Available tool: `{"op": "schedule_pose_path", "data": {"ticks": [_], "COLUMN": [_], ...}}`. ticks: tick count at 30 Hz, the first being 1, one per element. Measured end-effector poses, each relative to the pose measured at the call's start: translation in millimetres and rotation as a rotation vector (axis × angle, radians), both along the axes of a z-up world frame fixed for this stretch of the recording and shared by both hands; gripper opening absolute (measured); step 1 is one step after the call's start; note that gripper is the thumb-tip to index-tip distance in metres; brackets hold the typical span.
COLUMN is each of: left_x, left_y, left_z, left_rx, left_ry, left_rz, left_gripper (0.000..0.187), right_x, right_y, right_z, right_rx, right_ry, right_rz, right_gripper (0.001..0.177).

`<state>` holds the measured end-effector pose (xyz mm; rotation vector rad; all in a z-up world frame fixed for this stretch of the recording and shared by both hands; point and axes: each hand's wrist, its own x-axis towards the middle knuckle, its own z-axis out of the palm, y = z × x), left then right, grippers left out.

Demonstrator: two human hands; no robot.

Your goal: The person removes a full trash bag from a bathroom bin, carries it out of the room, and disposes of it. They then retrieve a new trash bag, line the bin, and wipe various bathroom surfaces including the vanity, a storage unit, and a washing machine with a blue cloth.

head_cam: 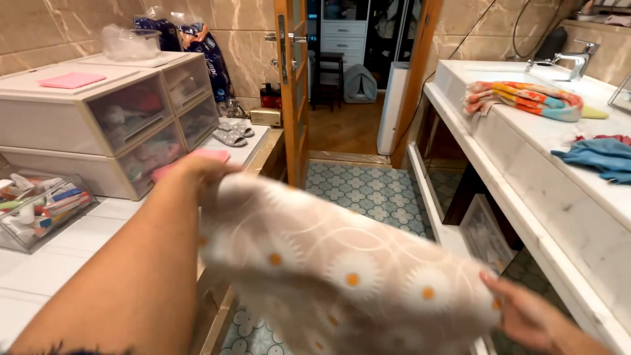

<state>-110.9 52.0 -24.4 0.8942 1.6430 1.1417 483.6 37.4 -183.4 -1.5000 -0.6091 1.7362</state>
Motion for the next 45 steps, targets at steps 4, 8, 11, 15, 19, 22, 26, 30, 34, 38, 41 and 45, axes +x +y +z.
{"op": "schedule_pose_path", "data": {"ticks": [4, 8, 11, 15, 19, 22, 26, 30, 34, 38, 41, 45], "left_x": [-18.3, 89.3, 169.9, 211.3, 203.1, 193.9, 181.6, 170.2, 149.3, 137.1, 139.9, 121.8], "left_y": [-3.1, -23.2, -46.8, -62.2, -44.7, -42.5, -46.5, -57.1, -67.2, -79.6, -84.4, -95.9], "left_z": [-61.1, -57.5, -49.6, -63.5, -43.1, -16.2, 6.8, 21.8, 40.7, 51.5, 53.2, 49.7], "left_rx": [-0.245, 0.001, -0.09, 0.275, 0.415, 0.459, 0.532, 0.509, 0.473, 0.514, 0.615, 0.452], "left_ry": [0.611, 0.588, 0.582, 0.31, 0.31, 0.338, 0.248, 0.282, 0.337, 0.223, 0.248, 0.369], "left_rz": [0.132, -0.206, -0.505, -0.227, -0.108, -0.152, -0.344, -0.342, -0.362, -0.435, -0.32, 0.162], "left_gripper": [0.09, 0.137, 0.154, 0.102, 0.039, 0.033, 0.029, 0.032, 0.033, 0.035, 0.036, 0.049], "right_x": [-34.6, -128.9, -204.7, -240.2, -206.3, -145.0, -99.5, -104.4, -104.9, -109.0, -127.1, -145.4], "right_y": [31.3, 46.0, 29.4, 11.5, 13.1, 29.0, 43.8, 68.8, 79.8, 68.5, 49.2, 25.7], "right_z": [59.1, 97.8, 118.0, 160.7, 198.7, 195.1, 135.0, 117.7, 150.4, 209.6, 231.1, 239.3], "right_rx": [0.377, 0.566, 0.67, 0.93, 1.165, 1.29, 1.06, 0.937, 1.431, 1.13, 0.836, 0.956], "right_ry": [-0.071, -0.171, -0.329, -0.484, -0.579, -0.515, -0.648, -1.055, -1.19, -0.764, -0.694, -0.715], "right_rz": [0.139, 0.492, 0.624, 0.676, 0.649, 0.532, 0.538, 0.642, 0.716, 0.995, 1.128, 0.832], "right_gripper": [0.044, 0.038, 0.036, 0.035, 0.037, 0.049, 0.074, 0.06, 0.043, 0.051, 0.047, 0.043]}}
